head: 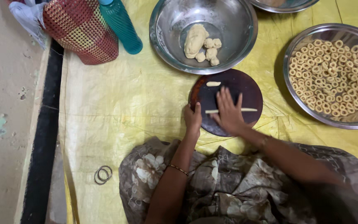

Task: The person rolls small pieces of dough into thin ropes on a wooden board, then joins the ends to form rings. The rings are placed into a metal bowl of water. The person repeats this process with multiple dough pieces.

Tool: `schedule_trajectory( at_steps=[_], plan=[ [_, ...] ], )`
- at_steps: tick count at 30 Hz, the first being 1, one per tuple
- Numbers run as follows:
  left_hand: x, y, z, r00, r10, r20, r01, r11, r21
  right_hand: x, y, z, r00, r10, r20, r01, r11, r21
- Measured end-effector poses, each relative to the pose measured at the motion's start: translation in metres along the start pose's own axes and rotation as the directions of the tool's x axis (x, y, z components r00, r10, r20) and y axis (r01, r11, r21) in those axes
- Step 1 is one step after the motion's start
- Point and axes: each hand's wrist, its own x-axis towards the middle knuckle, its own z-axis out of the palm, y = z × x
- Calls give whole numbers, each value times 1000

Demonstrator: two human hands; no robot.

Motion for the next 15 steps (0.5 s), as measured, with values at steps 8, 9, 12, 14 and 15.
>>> schedule_trajectory(
  at_steps=[8,9,12,14,15],
  plan=[
    [2,-5,-5,970,244,-5,-230,921,314,30,37,-6,970,225,-96,-210,967,146],
    [1,-3,-3,936,351,-23,-308,849,430,16,39,-6,983,173,-51,-166,978,124],
    [-14,4,1,845,533,51,-485,721,494,-34,35,-5,993,41,106,-46,998,45],
    [-30,16,3,829,504,241,-545,633,549,-65,32,-7,983,18,181,-21,1000,17],
    [-38,23,4,812,480,333,-578,585,568,-80,31,-10,982,21,187,-27,999,29]
  ],
)
